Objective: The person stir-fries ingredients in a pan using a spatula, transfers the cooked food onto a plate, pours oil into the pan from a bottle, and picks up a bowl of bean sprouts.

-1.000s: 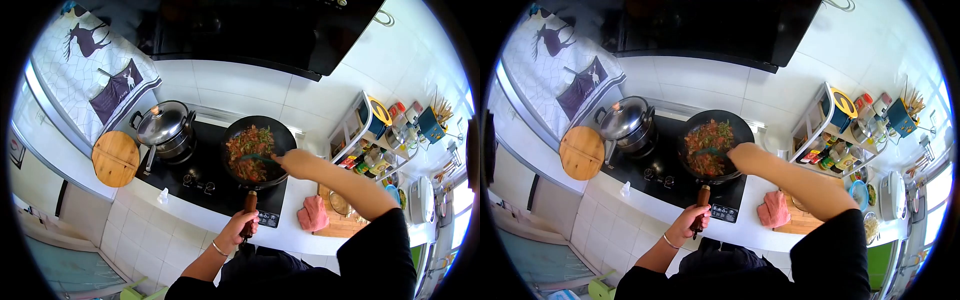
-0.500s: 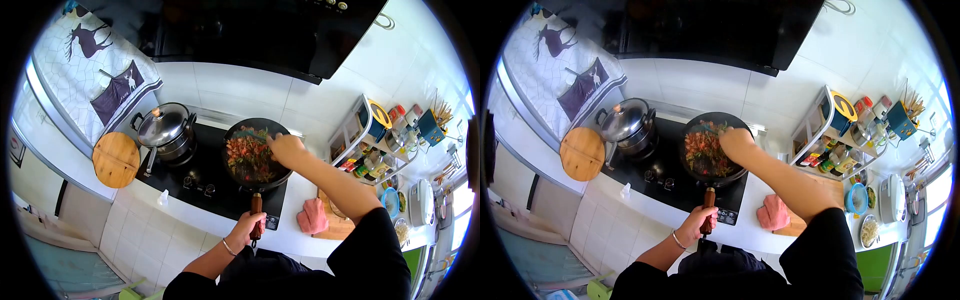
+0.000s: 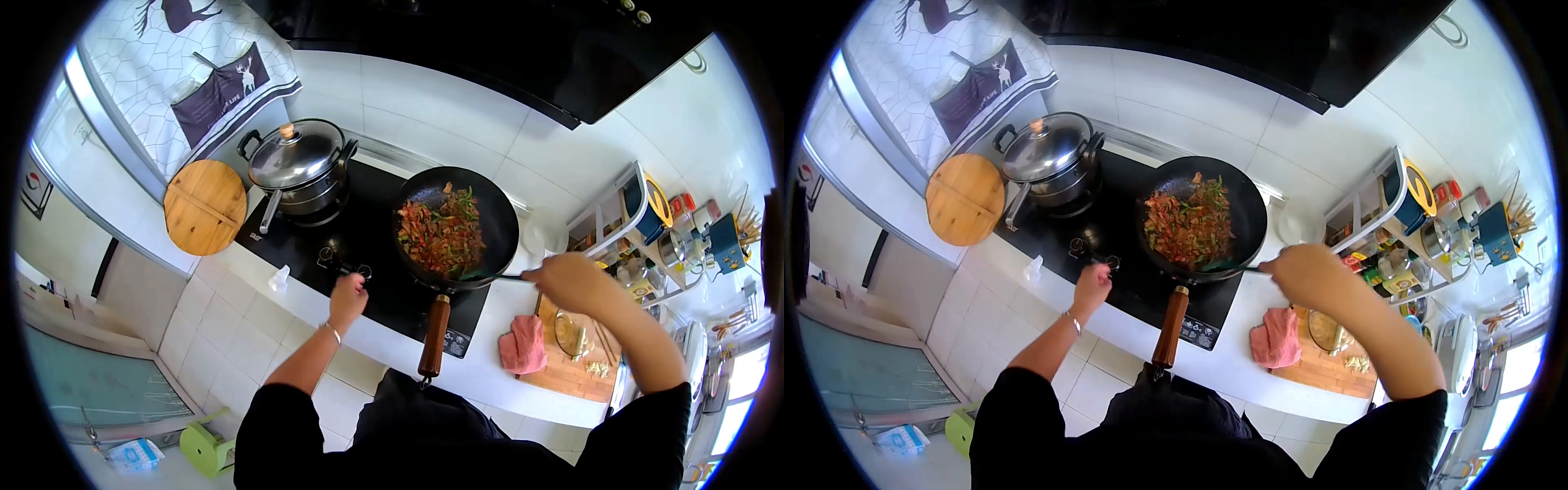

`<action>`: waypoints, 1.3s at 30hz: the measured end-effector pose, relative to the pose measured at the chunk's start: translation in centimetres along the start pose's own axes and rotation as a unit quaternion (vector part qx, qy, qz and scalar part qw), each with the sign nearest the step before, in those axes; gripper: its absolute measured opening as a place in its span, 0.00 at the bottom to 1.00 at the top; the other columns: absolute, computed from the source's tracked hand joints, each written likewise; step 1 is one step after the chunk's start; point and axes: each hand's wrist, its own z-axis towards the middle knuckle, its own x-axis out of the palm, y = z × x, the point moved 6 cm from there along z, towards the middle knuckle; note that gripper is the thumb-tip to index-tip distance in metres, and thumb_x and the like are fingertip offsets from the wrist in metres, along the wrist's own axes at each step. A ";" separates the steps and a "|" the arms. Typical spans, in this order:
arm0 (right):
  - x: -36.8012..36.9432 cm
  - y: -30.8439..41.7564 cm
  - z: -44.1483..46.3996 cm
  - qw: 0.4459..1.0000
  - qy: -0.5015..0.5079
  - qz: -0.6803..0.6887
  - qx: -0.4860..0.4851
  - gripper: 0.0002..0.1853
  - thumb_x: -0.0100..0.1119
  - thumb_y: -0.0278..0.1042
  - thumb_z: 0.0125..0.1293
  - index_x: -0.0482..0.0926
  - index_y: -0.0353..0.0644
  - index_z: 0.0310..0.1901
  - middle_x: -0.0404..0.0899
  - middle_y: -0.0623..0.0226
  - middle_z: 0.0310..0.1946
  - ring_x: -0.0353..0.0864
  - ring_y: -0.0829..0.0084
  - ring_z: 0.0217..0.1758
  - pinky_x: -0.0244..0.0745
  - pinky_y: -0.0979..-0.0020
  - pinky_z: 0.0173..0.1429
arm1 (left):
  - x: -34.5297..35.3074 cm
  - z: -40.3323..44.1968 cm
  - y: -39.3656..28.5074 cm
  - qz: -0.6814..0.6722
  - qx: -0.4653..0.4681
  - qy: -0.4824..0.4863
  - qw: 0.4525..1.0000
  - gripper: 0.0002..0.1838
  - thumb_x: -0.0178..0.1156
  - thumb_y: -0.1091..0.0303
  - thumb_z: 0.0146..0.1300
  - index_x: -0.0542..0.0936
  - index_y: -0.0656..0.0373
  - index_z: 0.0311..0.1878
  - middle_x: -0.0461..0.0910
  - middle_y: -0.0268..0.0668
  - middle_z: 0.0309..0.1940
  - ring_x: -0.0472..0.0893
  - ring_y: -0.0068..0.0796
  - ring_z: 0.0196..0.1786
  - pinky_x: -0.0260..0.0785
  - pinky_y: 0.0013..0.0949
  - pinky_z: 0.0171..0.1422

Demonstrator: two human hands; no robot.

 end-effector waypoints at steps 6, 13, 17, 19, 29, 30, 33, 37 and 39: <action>0.2 -1.7 5.6 0.992 -0.101 0.002 0.073 0.23 0.49 0.27 0.57 0.70 0.43 0.57 0.76 0.55 0.36 0.80 0.59 0.35 0.77 0.62 0.35 | 2.8 5.1 1.4 0.215 0.039 0.146 0.965 0.27 0.64 0.73 0.48 0.72 0.58 0.55 0.74 0.47 0.46 0.77 0.47 0.45 0.71 0.41 0.48; 1.4 -1.4 11.1 0.983 -0.127 -0.048 0.127 0.19 0.52 0.29 0.57 0.75 0.39 0.52 0.79 0.57 0.36 0.82 0.59 0.38 0.78 0.63 0.39 | 1.5 5.6 -2.7 0.336 0.111 0.180 0.918 0.16 0.63 0.56 0.53 0.82 0.59 0.36 0.81 0.43 0.32 0.80 0.43 0.38 0.73 0.40 0.43; 0.7 -2.3 9.5 0.993 -0.018 -0.003 0.119 0.09 0.53 0.29 0.55 0.84 0.41 0.33 0.82 0.56 0.38 0.82 0.60 0.43 0.78 0.62 0.44 | 0.4 5.4 -3.1 0.319 0.010 0.143 0.937 0.19 0.60 0.49 0.55 0.83 0.57 0.29 0.82 0.41 0.30 0.81 0.41 0.36 0.74 0.40 0.39; -1.3 -4.5 9.2 0.993 -0.012 -0.002 0.114 0.09 0.57 0.29 0.52 0.83 0.41 0.35 0.82 0.56 0.37 0.82 0.61 0.43 0.78 0.61 0.42 | 0.0 4.7 -2.0 0.310 0.002 0.122 0.943 0.21 0.59 0.47 0.56 0.83 0.58 0.28 0.82 0.41 0.29 0.81 0.42 0.34 0.74 0.40 0.36; 9.8 -15.5 9.8 0.754 0.369 0.488 0.240 0.08 0.53 0.37 0.61 0.73 0.42 0.29 0.73 0.72 0.21 0.60 0.88 0.13 0.56 0.83 0.13 | 2.9 -10.9 -17.3 -0.742 -0.277 0.323 0.519 0.20 0.51 0.54 0.66 0.69 0.60 0.51 0.74 0.39 0.33 0.75 0.29 0.31 0.70 0.31 0.36; 11.2 -14.4 10.2 0.786 0.316 0.483 0.223 0.08 0.54 0.37 0.62 0.74 0.43 0.31 0.72 0.72 0.20 0.60 0.88 0.13 0.54 0.84 0.12 | 3.3 -11.0 -17.5 -0.742 -0.250 0.330 0.528 0.14 0.53 0.60 0.66 0.70 0.58 0.50 0.73 0.36 0.31 0.73 0.25 0.27 0.68 0.28 0.32; 11.9 -9.5 12.9 0.770 0.110 0.605 0.171 0.14 0.55 0.38 0.63 0.76 0.44 0.49 0.75 0.69 0.20 0.67 0.81 0.14 0.63 0.76 0.15 | 3.1 -11.0 -18.2 -0.709 -0.291 0.323 0.555 0.12 0.58 0.67 0.63 0.67 0.56 0.46 0.69 0.31 0.26 0.71 0.21 0.24 0.66 0.25 0.26; 7.7 -6.5 12.4 0.850 0.020 0.506 0.143 0.16 0.51 0.41 0.65 0.78 0.45 0.50 0.76 0.69 0.20 0.71 0.80 0.18 0.68 0.74 0.21 | 2.7 -10.9 -18.1 -0.692 -0.296 0.324 0.574 0.11 0.57 0.68 0.62 0.67 0.55 0.45 0.70 0.31 0.25 0.71 0.20 0.23 0.66 0.24 0.26; 2.5 -5.2 10.2 0.952 -0.105 0.285 0.028 0.15 0.51 0.41 0.61 0.80 0.44 0.44 0.81 0.60 0.30 0.81 0.60 0.33 0.75 0.62 0.39 | 2.7 -10.8 -18.1 -0.692 -0.294 0.324 0.574 0.12 0.57 0.68 0.62 0.67 0.55 0.45 0.70 0.31 0.25 0.71 0.20 0.23 0.66 0.25 0.26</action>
